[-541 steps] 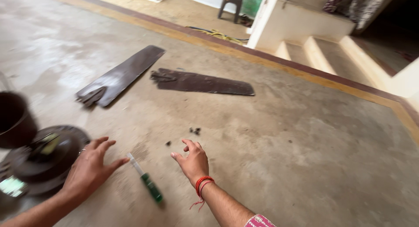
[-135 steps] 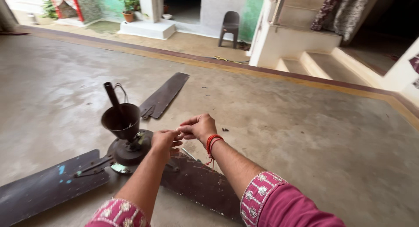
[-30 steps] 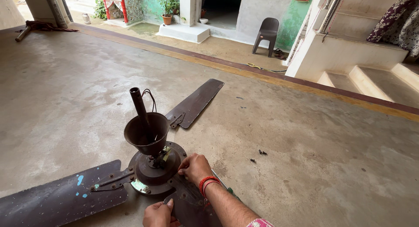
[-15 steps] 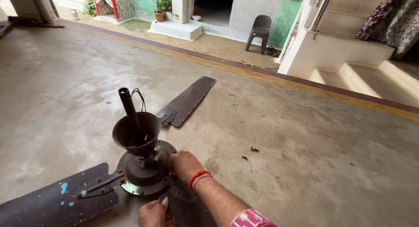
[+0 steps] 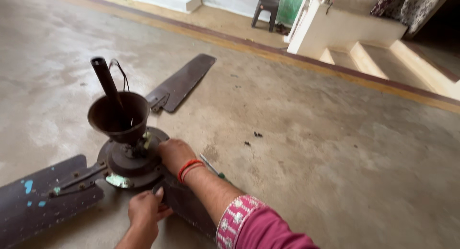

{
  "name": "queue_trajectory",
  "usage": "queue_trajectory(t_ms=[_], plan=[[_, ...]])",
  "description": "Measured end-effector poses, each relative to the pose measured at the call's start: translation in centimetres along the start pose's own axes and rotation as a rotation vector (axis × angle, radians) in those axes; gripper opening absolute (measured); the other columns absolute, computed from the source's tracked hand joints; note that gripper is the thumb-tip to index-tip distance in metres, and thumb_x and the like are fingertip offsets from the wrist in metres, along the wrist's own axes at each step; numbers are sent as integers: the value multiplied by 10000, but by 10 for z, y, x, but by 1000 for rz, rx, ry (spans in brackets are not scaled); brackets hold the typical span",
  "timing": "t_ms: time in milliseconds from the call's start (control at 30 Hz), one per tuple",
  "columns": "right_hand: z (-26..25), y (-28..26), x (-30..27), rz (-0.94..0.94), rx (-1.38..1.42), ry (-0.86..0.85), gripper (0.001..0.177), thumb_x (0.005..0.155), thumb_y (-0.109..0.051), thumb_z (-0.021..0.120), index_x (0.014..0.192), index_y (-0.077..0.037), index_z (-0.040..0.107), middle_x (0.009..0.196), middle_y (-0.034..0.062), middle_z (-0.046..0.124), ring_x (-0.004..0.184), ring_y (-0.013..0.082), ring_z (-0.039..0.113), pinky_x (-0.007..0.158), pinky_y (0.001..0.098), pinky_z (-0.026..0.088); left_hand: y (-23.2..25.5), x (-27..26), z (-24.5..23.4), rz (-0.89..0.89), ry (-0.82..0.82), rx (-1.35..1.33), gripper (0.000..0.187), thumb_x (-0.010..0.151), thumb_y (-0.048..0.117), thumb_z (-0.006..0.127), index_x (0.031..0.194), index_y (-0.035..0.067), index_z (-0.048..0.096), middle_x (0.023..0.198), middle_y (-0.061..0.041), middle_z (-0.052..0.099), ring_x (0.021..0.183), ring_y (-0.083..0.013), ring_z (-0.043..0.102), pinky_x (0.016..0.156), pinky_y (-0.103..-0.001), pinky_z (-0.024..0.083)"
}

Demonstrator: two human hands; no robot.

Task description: The person assembles an electric fan by attaching the blades to the central motor housing. They pick up each blade, align it with the mounting holes, insert screws, and tighten them using a screwdriver. The process is repeated for each blade until all are secured.

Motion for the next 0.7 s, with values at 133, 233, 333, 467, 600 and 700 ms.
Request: queue_trajectory(t_ms=[133,233,333,467,600,700], plan=[[-9,-8,-5,171,92,44,125,852,-49,667,927,-35,766,938,231,740,952,375,734,878,435,593,32,-38,4,-12,10,110,264,948,131,710,1179,51,608,949,-145,679,739,-289,676,690,-486,636],[-12,-15,-5,181,43,109,165,896,4,611,933,-41,765,966,217,740,949,363,738,845,444,604,55,-72,-1,449,246,822,304,980,284,754,1162,45,708,1052,-128,709,915,-299,683,890,-504,548],[-12,-16,-5,229,114,95,159,914,-9,611,939,-42,764,979,210,748,966,346,741,870,424,610,76,-96,-9,1178,344,1035,236,985,243,721,1147,76,679,1074,-94,647,1027,-282,633,909,-463,511],[-11,-13,-7,150,80,24,144,933,-33,615,933,-62,756,976,183,753,958,310,752,865,416,610,97,-85,-11,1213,261,1286,444,838,418,759,1108,72,697,1076,-84,630,983,-229,593,822,-396,489],[-8,-11,-8,-2,-72,18,103,903,-47,642,903,-65,743,947,160,752,958,289,748,858,396,610,104,-70,-14,999,201,1361,451,834,527,772,989,109,700,1006,-54,625,991,-218,586,864,-399,475],[-7,-6,-3,-130,-146,-23,117,905,-48,645,876,-75,755,952,151,753,963,285,745,863,386,609,110,-64,-14,1024,170,1369,451,825,543,778,962,121,699,998,-57,617,1017,-231,580,883,-420,466]])
Point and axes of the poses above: each hand's wrist, its own x-axis towards the middle knuckle, its own z-axis out of the palm, y = z × x, the point moved 2 cm from there along x, towards the middle knuckle
